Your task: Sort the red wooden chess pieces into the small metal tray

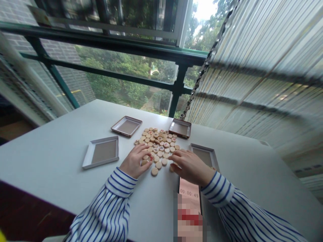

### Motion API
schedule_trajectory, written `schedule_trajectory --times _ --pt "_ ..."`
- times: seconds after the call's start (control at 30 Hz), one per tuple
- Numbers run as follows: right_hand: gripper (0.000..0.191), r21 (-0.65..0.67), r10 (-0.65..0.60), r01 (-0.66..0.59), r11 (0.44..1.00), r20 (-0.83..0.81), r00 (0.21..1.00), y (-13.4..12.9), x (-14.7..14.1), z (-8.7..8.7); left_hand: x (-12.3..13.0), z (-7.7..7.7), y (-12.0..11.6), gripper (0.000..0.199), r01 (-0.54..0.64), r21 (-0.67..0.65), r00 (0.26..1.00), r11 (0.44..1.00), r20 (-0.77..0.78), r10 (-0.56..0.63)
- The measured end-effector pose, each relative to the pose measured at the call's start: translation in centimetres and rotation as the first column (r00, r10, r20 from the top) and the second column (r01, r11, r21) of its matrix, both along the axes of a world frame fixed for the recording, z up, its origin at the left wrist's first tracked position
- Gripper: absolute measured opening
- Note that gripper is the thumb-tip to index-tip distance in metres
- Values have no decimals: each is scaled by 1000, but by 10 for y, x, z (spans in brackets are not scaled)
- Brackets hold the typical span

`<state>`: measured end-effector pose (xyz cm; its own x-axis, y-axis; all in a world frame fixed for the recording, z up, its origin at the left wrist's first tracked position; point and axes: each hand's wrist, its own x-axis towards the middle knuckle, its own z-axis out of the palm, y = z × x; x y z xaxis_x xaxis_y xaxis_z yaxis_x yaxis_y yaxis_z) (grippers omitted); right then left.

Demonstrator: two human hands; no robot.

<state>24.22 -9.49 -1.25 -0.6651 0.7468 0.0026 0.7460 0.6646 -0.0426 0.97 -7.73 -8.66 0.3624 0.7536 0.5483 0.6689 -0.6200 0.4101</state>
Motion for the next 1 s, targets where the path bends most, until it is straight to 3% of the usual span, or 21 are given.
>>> schedule_trajectory --times 0.47,1.0 --pt "25 23 -63 66 998 -98 993 -6 22 3 26 18 -1 17 93 93 992 991 75 -100" --pt "27 60 -171 195 979 -283 944 -8 62 9 75 35 -7 16 119 7 992 993 28 -120"
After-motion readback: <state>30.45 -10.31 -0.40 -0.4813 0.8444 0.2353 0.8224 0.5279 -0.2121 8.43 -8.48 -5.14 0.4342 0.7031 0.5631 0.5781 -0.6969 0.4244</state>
